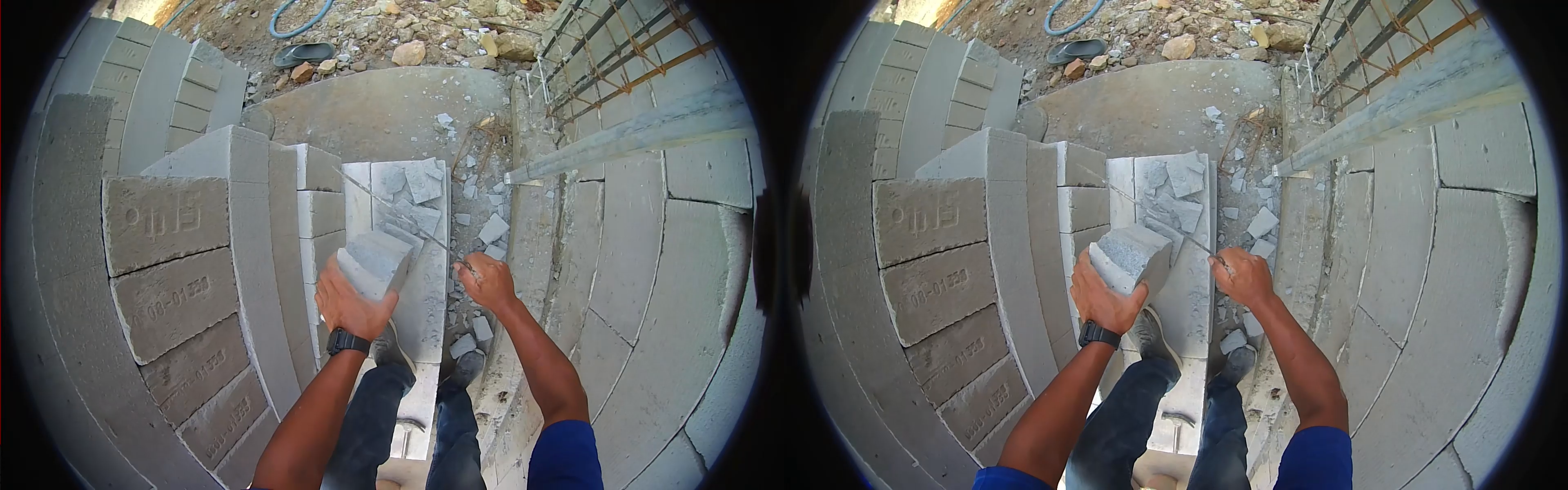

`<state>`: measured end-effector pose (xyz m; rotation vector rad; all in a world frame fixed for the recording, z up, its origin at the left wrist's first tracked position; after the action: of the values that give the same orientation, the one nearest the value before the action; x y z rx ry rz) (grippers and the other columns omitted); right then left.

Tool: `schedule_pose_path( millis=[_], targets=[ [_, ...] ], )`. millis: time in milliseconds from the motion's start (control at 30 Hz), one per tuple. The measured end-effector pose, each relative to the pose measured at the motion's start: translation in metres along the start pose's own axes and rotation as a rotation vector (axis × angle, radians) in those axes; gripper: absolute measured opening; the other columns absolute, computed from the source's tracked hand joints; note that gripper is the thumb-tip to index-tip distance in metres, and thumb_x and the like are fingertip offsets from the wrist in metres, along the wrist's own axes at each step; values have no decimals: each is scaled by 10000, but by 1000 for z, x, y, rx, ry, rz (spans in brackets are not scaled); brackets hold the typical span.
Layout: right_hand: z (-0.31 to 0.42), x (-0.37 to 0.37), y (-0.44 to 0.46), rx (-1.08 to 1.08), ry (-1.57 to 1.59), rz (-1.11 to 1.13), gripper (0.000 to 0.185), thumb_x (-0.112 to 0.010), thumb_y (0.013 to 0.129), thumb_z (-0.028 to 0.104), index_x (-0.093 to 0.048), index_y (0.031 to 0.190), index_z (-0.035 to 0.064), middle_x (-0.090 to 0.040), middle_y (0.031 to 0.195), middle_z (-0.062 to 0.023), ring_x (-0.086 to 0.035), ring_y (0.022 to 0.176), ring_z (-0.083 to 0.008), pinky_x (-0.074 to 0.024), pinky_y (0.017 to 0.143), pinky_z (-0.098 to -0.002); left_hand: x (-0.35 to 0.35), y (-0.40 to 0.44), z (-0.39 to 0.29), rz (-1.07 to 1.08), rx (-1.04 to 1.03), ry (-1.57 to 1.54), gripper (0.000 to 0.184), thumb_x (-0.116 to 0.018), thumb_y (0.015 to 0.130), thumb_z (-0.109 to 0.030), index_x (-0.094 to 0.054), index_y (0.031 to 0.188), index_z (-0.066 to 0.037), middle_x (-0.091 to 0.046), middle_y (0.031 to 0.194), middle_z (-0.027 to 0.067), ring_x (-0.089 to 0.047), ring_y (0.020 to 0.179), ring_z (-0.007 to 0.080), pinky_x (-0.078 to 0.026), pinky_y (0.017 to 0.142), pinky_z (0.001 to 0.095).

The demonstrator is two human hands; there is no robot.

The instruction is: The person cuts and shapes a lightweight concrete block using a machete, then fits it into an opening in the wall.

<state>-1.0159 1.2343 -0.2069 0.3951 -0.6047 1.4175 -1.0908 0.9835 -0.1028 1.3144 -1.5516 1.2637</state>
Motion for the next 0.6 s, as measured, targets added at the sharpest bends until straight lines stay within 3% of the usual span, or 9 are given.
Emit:
schedule_pose_path(
  millis=[133, 333, 533, 600],
  targets=[
    [0, -8, -7, 94, 109, -109, 189, -730, 930, 212, -669, 847, 53, -684, 782, -158, -679, 703, -399, -534, 602, -484, 0, -1, -1, 4, -9, 0, 1077, -846, 636, -364, -329, 1509, -3, -500, 1358, 252, -475, 1290, 438, -360, 1125, 539],
    [-15, -13, 3, 34, -14, 93, 187, -744, 923, 204, -679, 851, 45, -685, 780, -149, -683, 696, -387, -524, 587, -479, 1, -1, -1, 20, -2, 5, 1086, -845, 635, -367, -321, 1513, 0, -498, 1350, 248, -471, 1291, 439, -358, 1126, 541],
    [36, 17, 33, 175, 220, -169, 220, -714, 943, 228, -652, 822, 55, -674, 759, -168, -681, 716, -412, -512, 582, -505, 1, 0, -1, 50, 25, 18, 1072, -832, 642, -360, -316, 1507, 5, -487, 1352, 250, -473, 1281, 438, -346, 1124, 550],
    [-1, -14, 29, 103, 105, -20, 247, -689, 954, 257, -657, 830, 46, -692, 792, -190, -688, 751, -429, -525, 629, -524, 2, 2, -1, 42, 19, 16, 1065, -829, 643, -359, -318, 1504, 4, -489, 1351, 250, -475, 1278, 437, -347, 1119, 550]
  ],
)
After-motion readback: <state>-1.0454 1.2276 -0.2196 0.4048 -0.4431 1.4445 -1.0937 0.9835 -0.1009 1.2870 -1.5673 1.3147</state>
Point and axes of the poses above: each hand's wrist, its own y-axis towards the middle knuckle, its own x-axis out of the back of the hand, z = x × y, the point moved 2 cm from there along y, towards the middle knuckle
